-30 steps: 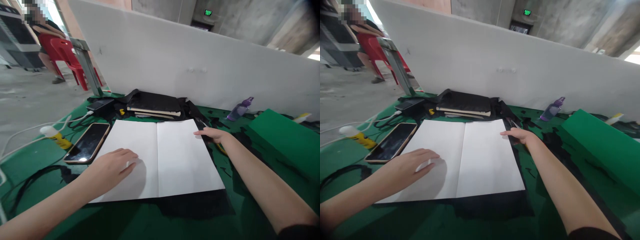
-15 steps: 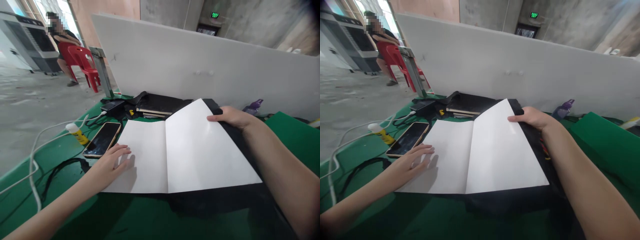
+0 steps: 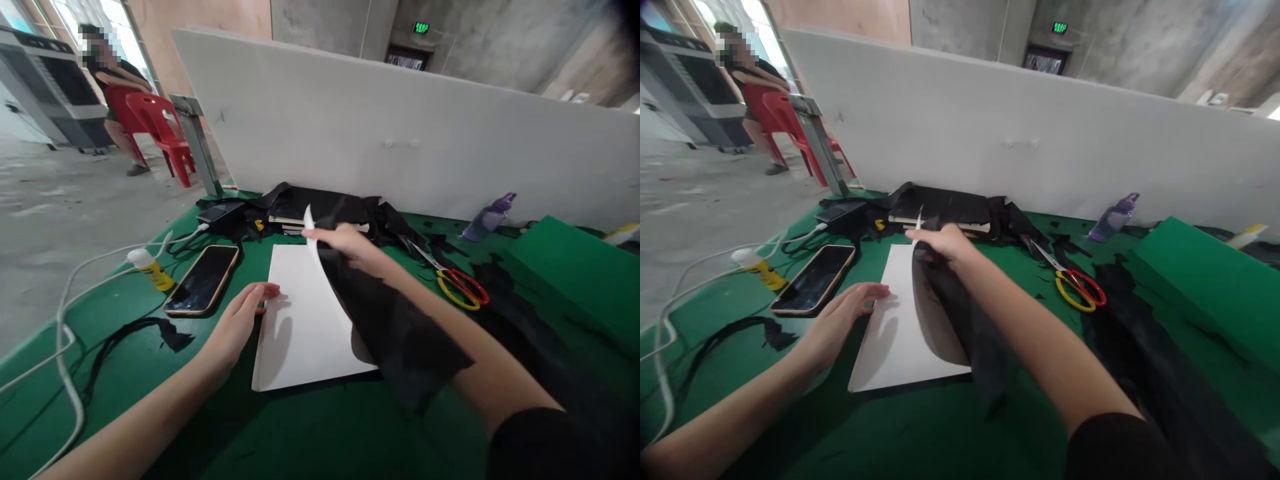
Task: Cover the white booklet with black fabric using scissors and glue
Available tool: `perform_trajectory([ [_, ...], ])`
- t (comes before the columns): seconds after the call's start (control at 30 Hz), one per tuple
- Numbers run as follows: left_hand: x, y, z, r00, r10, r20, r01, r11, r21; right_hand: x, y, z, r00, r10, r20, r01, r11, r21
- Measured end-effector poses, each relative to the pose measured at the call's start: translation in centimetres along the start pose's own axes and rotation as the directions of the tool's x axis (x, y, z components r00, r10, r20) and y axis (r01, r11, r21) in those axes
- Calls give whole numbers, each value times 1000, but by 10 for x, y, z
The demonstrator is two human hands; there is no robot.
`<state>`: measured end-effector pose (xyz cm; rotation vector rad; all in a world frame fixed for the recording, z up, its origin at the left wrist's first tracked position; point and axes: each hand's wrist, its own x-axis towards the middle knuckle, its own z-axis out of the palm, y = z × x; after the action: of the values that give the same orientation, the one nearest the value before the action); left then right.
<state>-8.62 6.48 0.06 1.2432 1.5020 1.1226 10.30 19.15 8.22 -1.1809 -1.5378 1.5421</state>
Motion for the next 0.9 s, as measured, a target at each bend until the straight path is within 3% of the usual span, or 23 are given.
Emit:
perform_trajectory([
  [0.1, 17, -7, -2, 995, -15, -103, -1, 989, -149, 5, 33, 45, 985, 140, 100, -152, 981, 121],
  [0.17, 23, -9, -6, 987, -35, -154, 5, 982, -187, 3, 43, 59, 940, 197, 277, -240, 962, 129],
  [0.2, 24, -9, -9, 985, -42, -167, 9, 981, -192, 0, 44, 60, 925, 170, 339, -226, 965, 133],
  [0.27, 25, -9, -14, 984, -46, -170, 13, 982, -190, -7, 38, 53, 925, 48, 378, -117, 980, 161],
  [0.33, 22, -10, -17, 987, -38, -159, 12, 987, -159, -18, 27, 37, 944, -92, 316, 37, 984, 175],
  [0.43, 17, -10, -16, 991, -34, -128, 25, 997, -74, -36, 21, 10, 939, -254, 233, 278, 958, -75],
  [0.53, 14, -13, -8, 996, -25, -86, 21, 998, -53, -54, 35, -1, 899, -335, 284, 437, 736, -517],
  [0.67, 14, -24, 2, 996, -18, -93, 7, 993, -117, -68, 68, 14, 848, -249, 468, 530, 425, -734],
  [0.77, 16, -32, 3, 993, -13, -120, -1, 993, -114, -70, 84, 32, 847, -213, 487, 531, 315, -786],
  [0.9, 17, -34, -1, 990, -30, -137, 8, 988, -157, -66, 92, 42, 859, -218, 463, 509, 275, -816],
])
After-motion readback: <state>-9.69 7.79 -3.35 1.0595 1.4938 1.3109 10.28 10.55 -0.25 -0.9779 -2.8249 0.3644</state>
